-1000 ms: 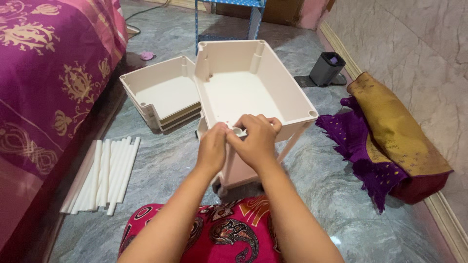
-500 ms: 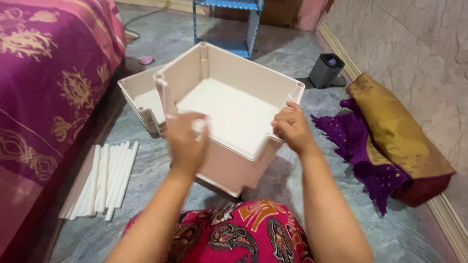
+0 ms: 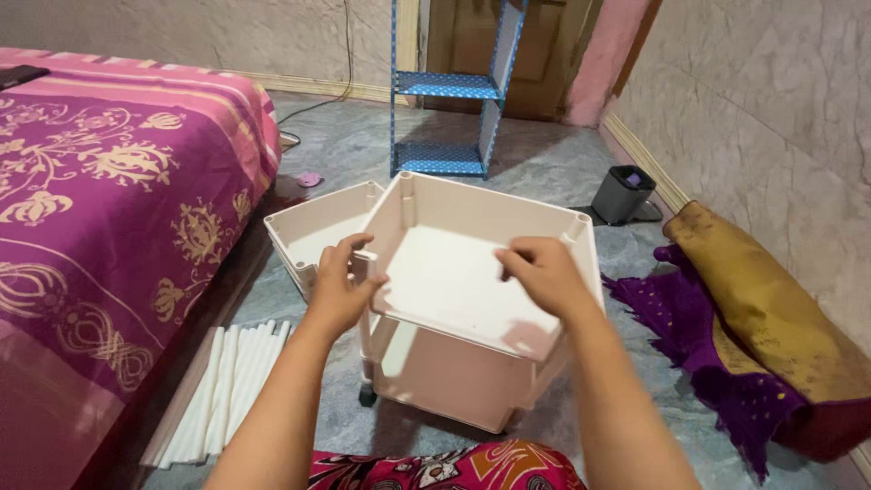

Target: The person assembles a plastic storage unit by inserting white plastic rods into the corners of stacked trays. They insert rods one at a time, then stack additional trays onto the rods to build a multi-tiered structure.

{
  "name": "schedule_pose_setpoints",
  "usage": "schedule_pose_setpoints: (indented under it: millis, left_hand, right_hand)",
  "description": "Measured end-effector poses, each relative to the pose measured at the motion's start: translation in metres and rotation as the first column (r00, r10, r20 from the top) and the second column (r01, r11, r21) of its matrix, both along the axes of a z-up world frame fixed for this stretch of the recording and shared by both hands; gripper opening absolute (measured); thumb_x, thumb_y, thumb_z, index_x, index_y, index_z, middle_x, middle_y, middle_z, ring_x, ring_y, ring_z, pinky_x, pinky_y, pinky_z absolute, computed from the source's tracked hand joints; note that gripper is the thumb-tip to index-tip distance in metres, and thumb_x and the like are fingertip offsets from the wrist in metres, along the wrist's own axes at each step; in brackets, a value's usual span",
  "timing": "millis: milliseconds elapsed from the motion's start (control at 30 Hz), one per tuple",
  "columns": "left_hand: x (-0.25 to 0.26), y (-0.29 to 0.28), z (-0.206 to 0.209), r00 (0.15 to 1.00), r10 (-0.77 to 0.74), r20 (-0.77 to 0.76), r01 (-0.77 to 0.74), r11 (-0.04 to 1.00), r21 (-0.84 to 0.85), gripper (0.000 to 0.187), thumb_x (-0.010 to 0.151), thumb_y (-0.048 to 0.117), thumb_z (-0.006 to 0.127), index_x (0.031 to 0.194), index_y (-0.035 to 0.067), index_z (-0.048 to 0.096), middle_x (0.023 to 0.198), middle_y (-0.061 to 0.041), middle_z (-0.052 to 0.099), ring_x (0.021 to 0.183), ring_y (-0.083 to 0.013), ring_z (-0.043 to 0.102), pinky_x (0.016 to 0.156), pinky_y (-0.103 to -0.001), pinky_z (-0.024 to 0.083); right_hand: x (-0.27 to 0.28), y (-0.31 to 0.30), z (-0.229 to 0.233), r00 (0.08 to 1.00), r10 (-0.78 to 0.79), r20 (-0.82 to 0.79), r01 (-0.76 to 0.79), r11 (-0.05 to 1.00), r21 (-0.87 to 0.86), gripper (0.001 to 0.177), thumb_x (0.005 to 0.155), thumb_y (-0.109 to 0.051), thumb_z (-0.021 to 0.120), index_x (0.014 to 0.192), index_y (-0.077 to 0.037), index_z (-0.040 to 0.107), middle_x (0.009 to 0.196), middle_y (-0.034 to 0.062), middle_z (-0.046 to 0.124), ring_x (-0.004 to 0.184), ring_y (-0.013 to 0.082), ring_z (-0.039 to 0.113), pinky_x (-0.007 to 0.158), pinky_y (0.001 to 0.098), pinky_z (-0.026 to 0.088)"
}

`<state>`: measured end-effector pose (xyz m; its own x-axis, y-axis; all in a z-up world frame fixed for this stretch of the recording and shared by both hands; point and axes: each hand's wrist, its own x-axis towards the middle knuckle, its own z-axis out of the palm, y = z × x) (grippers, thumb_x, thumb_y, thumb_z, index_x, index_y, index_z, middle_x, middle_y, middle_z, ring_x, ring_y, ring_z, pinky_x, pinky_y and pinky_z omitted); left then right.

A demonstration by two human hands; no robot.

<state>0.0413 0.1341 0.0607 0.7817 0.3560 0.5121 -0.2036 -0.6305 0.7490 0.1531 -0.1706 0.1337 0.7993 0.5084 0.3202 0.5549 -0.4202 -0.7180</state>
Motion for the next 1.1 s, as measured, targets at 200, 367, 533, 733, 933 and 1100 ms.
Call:
schedule_pose_setpoints:
  millis: [200, 367, 533, 733, 933, 1100]
  left_hand:
    - [-0.022, -0.035, 0.021, 0.985, 0.004, -0.175, -0.008, 1.000, -0.024, 0.082, 0.052, 0.026, 0.100, 0.122, 0.014, 0.059, 0.108, -0.012, 0.062, 0.092, -0.0273, 0.065, 0.081, -0.040, 0.056]
    - [-0.042, -0.060, 0.027, 0.990, -0.068, -0.122, 0.058, 0.995, -0.087, 0.092, 0.049, 0.032, 0.100, 0.126, 0.014, 0.054, 0.120, -0.014, 0.062, 0.106, -0.0308, 0.065, 0.086, -0.042, 0.056]
    - [-0.041, -0.060, 0.025, 0.972, -0.118, -0.205, 0.089, 0.985, -0.147, 0.103, 0.048, 0.035, 0.101, 0.135, 0.016, 0.049, 0.132, -0.017, 0.060, 0.122, -0.0360, 0.058, 0.097, -0.045, 0.050]
    - [-0.033, -0.057, 0.016, 0.984, -0.140, -0.111, 0.118, 0.976, -0.182, 0.093, 0.053, 0.036, 0.098, 0.132, 0.014, 0.053, 0.133, -0.014, 0.067, 0.123, -0.0316, 0.066, 0.100, -0.042, 0.054]
    - [-0.035, -0.057, 0.020, 0.969, -0.146, -0.199, 0.106, 0.975, -0.198, 0.107, 0.047, 0.035, 0.099, 0.138, 0.013, 0.047, 0.128, -0.012, 0.062, 0.110, -0.0299, 0.063, 0.088, -0.042, 0.054]
    - [-0.036, -0.058, 0.015, 0.985, -0.139, -0.102, 0.116, 0.973, -0.199, 0.097, 0.055, 0.038, 0.098, 0.135, 0.012, 0.051, 0.121, -0.010, 0.065, 0.103, -0.0264, 0.066, 0.087, -0.040, 0.055]
  right_hand:
    - [-0.025, 0.098, -0.010, 0.861, 0.353, -0.366, -0.050, 0.774, 0.631, 0.036, 0.098, -0.024, 0.061, 0.067, -0.004, 0.061, 0.061, 0.0056, 0.061, 0.052, 0.0172, 0.059, 0.052, 0.0311, 0.053]
    - [-0.060, 0.139, 0.003, 0.739, 0.546, -0.394, -0.016, 0.600, 0.800, 0.050, 0.105, -0.027, 0.055, 0.059, -0.013, 0.042, 0.048, 0.0006, 0.038, 0.037, 0.0120, 0.034, 0.036, 0.0286, 0.031]
    - [-0.056, 0.142, 0.027, 0.596, 0.786, -0.165, -0.147, 0.309, 0.940, 0.058, 0.111, -0.037, 0.046, 0.058, -0.014, 0.037, 0.050, -0.0003, 0.033, 0.039, 0.0103, 0.029, 0.037, 0.0282, 0.024]
    - [-0.066, 0.177, -0.008, 0.659, 0.615, -0.433, -0.054, 0.612, 0.789, 0.042, 0.105, -0.026, 0.052, 0.066, -0.014, 0.041, 0.055, -0.0037, 0.030, 0.043, 0.0105, 0.026, 0.039, 0.0292, 0.019]
    - [-0.047, 0.167, 0.005, 0.632, 0.649, -0.424, -0.046, 0.578, 0.815, 0.054, 0.106, -0.030, 0.049, 0.057, -0.013, 0.035, 0.048, -0.0016, 0.029, 0.038, 0.0103, 0.023, 0.035, 0.0280, 0.016]
    - [-0.062, 0.174, 0.004, 0.651, 0.591, -0.477, -0.007, 0.632, 0.775, 0.052, 0.106, -0.028, 0.048, 0.058, -0.014, 0.035, 0.049, -0.0017, 0.028, 0.038, 0.0100, 0.022, 0.036, 0.0286, 0.016]
